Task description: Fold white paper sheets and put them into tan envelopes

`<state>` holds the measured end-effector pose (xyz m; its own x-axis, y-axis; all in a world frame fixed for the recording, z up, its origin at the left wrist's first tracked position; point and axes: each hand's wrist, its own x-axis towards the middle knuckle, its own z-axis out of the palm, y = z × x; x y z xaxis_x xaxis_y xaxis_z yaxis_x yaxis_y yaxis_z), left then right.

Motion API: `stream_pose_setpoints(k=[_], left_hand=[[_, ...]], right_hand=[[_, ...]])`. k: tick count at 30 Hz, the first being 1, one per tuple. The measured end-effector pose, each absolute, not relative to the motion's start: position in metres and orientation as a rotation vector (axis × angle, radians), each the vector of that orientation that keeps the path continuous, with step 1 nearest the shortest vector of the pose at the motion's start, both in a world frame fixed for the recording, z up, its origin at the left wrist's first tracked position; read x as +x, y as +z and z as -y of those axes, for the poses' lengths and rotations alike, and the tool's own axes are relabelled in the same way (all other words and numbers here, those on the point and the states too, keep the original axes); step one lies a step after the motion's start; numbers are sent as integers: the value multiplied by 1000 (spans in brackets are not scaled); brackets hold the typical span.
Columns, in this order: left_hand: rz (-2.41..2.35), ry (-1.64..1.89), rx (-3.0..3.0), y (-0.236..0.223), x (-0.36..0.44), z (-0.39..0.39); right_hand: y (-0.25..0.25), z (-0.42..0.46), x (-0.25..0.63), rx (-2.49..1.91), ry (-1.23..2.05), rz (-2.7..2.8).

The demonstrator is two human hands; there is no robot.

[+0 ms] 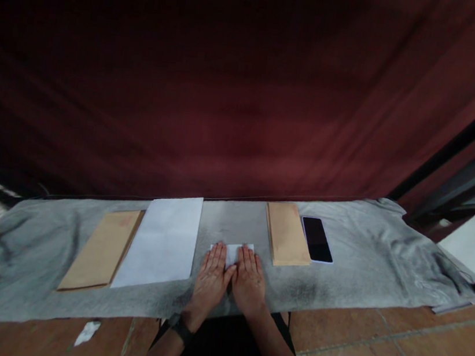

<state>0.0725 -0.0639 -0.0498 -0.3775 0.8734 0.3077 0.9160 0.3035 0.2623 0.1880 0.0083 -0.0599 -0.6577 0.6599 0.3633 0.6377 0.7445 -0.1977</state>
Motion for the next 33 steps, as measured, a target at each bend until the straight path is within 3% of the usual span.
stream_pose_setpoints(k=[16,33], left_hand=[[2425,-482,-1496,-55,67,74],[2406,-436,-1534,-55,65,75]], right_hand=[[-66,-21,197,-1070,-58,2444],[-61,6,207,-842,-6,2552]])
